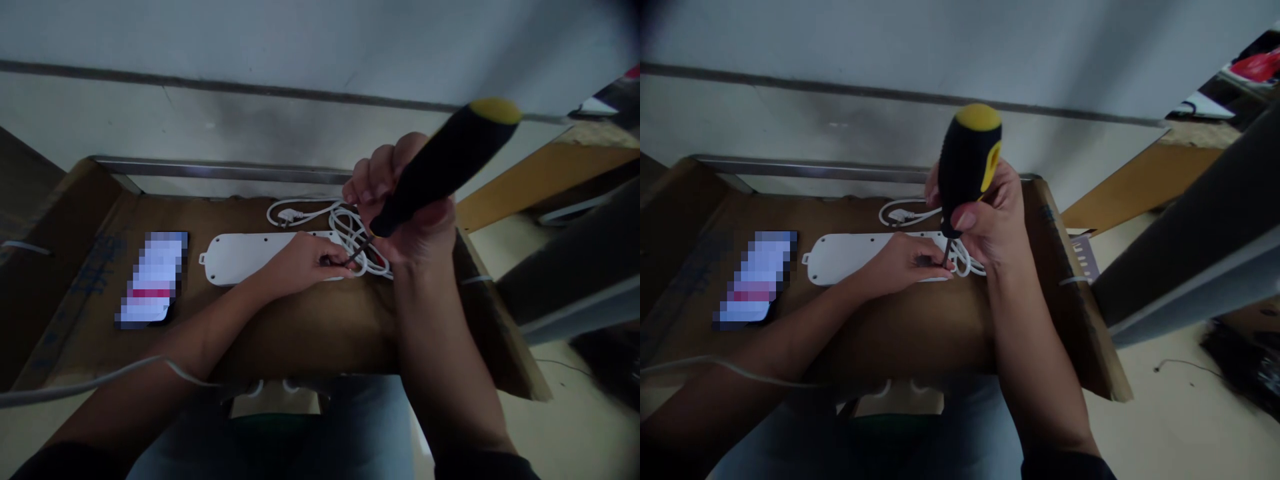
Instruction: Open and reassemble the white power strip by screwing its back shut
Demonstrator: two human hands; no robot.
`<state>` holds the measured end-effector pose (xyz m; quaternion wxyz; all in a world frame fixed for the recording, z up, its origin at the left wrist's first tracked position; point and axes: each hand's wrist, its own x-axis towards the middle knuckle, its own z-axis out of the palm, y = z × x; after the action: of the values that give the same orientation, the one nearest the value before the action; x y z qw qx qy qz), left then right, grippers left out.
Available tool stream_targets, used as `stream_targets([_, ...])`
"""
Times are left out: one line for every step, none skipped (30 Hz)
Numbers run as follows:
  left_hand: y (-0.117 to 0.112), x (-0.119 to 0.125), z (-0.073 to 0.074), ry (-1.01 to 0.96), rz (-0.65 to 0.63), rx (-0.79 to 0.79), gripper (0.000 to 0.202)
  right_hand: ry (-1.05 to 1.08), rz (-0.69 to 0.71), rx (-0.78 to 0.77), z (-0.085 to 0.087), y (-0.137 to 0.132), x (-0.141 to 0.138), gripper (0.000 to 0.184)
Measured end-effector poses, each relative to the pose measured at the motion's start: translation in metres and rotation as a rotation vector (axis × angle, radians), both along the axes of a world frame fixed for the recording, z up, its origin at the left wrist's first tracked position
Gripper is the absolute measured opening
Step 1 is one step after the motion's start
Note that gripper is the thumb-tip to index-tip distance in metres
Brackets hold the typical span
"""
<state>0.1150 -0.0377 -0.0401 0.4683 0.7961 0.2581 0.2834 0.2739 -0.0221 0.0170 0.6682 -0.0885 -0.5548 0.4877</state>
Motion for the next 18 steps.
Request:
stream_targets([0.000, 0.001, 0.000, -0.010, 0.009, 0.002, 0.016, -0.007, 0.003, -0.021, -0.002, 0.000, 0.001, 0.043])
stream_targets([0.000, 0.001, 0.001, -0.025, 0.010, 0.010, 0.016, -0.010, 0.005, -0.046, -0.005, 0.000, 0.003, 0.043])
stream_targets([0.000, 0.001, 0.002, -0.047, 0.002, 0.022, 0.017, -0.016, 0.012, -0.073, -0.007, 0.000, 0.004, 0.043])
stream_targets([0.001, 0.001, 0.004, -0.076, -0.016, 0.033, 0.017, -0.022, 0.025, -0.090, -0.010, 0.001, 0.006, 0.043])
stream_targets([0.002, 0.001, 0.005, -0.105, -0.041, 0.039, 0.019, -0.029, 0.045, -0.090, -0.013, 0.003, 0.008, 0.043])
stream_targets([0.003, 0.000, 0.006, -0.129, -0.064, 0.036, 0.021, -0.035, 0.066, -0.080, -0.016, 0.005, 0.009, 0.043])
stream_targets([0.004, 0.000, 0.007, -0.147, -0.079, 0.024, 0.021, -0.037, 0.087, -0.064, -0.018, 0.008, 0.010, 0.044])
stream_targets([0.004, -0.001, 0.007, -0.158, -0.086, 0.006, 0.021, -0.041, 0.116, -0.046, -0.019, 0.010, 0.011, 0.045])
stream_targets([0.005, -0.001, 0.007, -0.164, -0.085, -0.014, 0.020, -0.043, 0.148, -0.029, -0.020, 0.013, 0.012, 0.047])
stream_targets([0.005, -0.001, 0.007, -0.167, -0.076, -0.034, 0.019, -0.040, 0.178, -0.012, -0.020, 0.016, 0.012, 0.051])
stream_targets([0.005, -0.001, 0.006, -0.170, -0.062, -0.049, 0.019, -0.036, 0.204, 0.004, -0.020, 0.018, 0.012, 0.057])
stream_targets([0.004, -0.001, 0.006, -0.173, -0.048, -0.062, 0.018, -0.037, 0.224, 0.010, -0.019, 0.020, 0.011, 0.062])
stream_targets([0.004, -0.001, 0.005, -0.176, -0.034, -0.072, 0.018, -0.041, 0.237, 0.012, -0.019, 0.021, 0.011, 0.064])
stream_targets([0.003, -0.001, 0.005, -0.175, -0.019, -0.078, 0.018, -0.045, 0.243, 0.010, -0.018, 0.022, 0.012, 0.062])
stream_targets([0.002, 0.000, 0.005, -0.174, -0.001, -0.079, 0.019, -0.051, 0.246, 0.004, -0.018, 0.022, 0.012, 0.058])
stream_targets([0.001, 0.000, 0.006, -0.173, 0.020, -0.078, 0.020, -0.059, 0.250, -0.002, -0.019, 0.023, 0.014, 0.053])
stream_targets([0.000, 0.001, 0.006, -0.174, 0.041, -0.077, 0.021, -0.065, 0.257, -0.003, -0.020, 0.023, 0.015, 0.050])
stream_targets([-0.001, 0.001, 0.007, -0.177, 0.058, -0.079, 0.022, -0.069, 0.263, 0.002, -0.021, 0.023, 0.017, 0.050])
